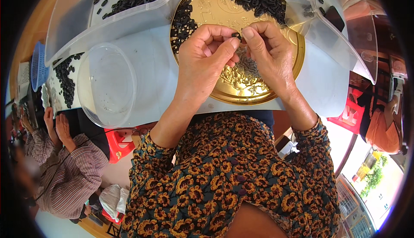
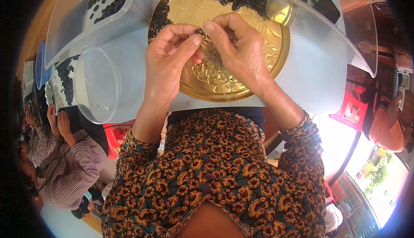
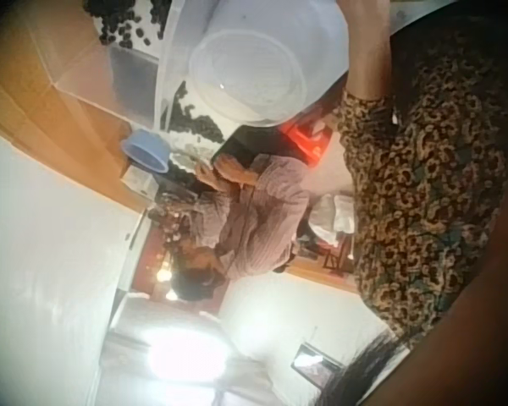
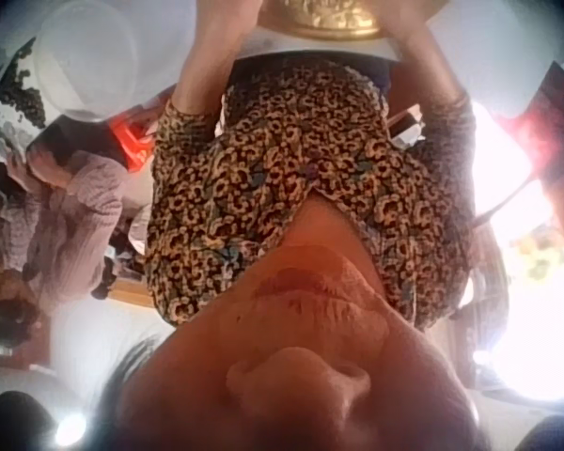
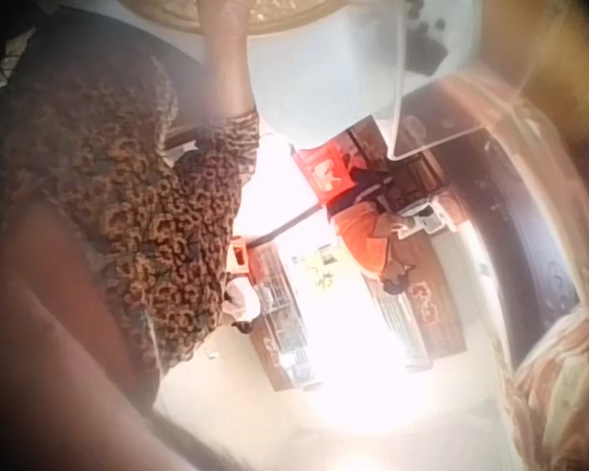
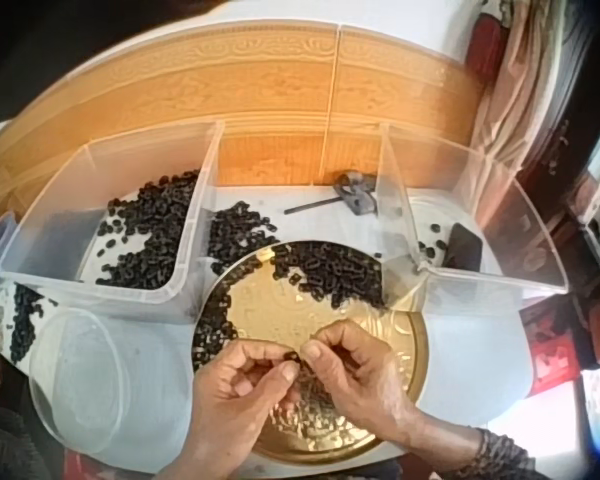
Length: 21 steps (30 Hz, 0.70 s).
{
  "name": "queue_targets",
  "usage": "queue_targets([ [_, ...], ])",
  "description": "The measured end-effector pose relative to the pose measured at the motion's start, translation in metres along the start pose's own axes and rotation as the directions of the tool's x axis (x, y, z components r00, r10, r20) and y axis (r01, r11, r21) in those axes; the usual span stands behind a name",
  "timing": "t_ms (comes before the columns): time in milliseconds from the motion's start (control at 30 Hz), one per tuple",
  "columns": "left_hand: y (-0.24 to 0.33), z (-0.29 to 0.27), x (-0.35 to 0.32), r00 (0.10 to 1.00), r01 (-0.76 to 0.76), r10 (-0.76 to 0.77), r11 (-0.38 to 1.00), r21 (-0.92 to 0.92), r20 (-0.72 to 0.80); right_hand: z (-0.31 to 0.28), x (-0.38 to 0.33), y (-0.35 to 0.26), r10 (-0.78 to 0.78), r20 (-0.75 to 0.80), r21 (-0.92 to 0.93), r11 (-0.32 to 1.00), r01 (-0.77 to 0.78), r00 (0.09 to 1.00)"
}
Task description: The person sits at a table and repeatedly picks up small black plastic rings and silver metal pins. They insert the pins into the rings to assemble them. The person works with their hands directly, without using tools, and places the assembled units onto a gold tray.
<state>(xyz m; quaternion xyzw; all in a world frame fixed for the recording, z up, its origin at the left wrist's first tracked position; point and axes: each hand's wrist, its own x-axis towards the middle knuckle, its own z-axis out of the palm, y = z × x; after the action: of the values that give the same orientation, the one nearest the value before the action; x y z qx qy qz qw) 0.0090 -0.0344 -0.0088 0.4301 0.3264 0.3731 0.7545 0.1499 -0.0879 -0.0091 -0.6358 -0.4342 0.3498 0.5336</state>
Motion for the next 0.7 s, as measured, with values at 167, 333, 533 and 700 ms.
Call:
queue_targets([
  [167,-0.001,0.001,0.000,1.000,0.000,0.000,1.000,0.028,-0.013,0.001,-0.001,0.001,-0.001,-0.006,0.003,1.000,0.001,1.000],
  [333,-0.003,0.005,0.000,0.998,-0.051,0.052,0.999,0.008,-0.041,0.010,-0.003,0.004,0.053,-0.072,0.135,0.990,-0.043,0.996],
  [533,-0.002,0.005,0.000,0.998,-0.062,0.061,0.998,-0.001,-0.026,0.009,-0.002,0.003,0.123,-0.039,0.219,0.969,-0.112,0.992],
  [700,-0.004,0.005,0.001,0.997,-0.074,0.074,0.997,0.012,-0.027,0.009,-0.002,0.003,0.117,-0.031,0.178,0.978,-0.110,0.993],
])
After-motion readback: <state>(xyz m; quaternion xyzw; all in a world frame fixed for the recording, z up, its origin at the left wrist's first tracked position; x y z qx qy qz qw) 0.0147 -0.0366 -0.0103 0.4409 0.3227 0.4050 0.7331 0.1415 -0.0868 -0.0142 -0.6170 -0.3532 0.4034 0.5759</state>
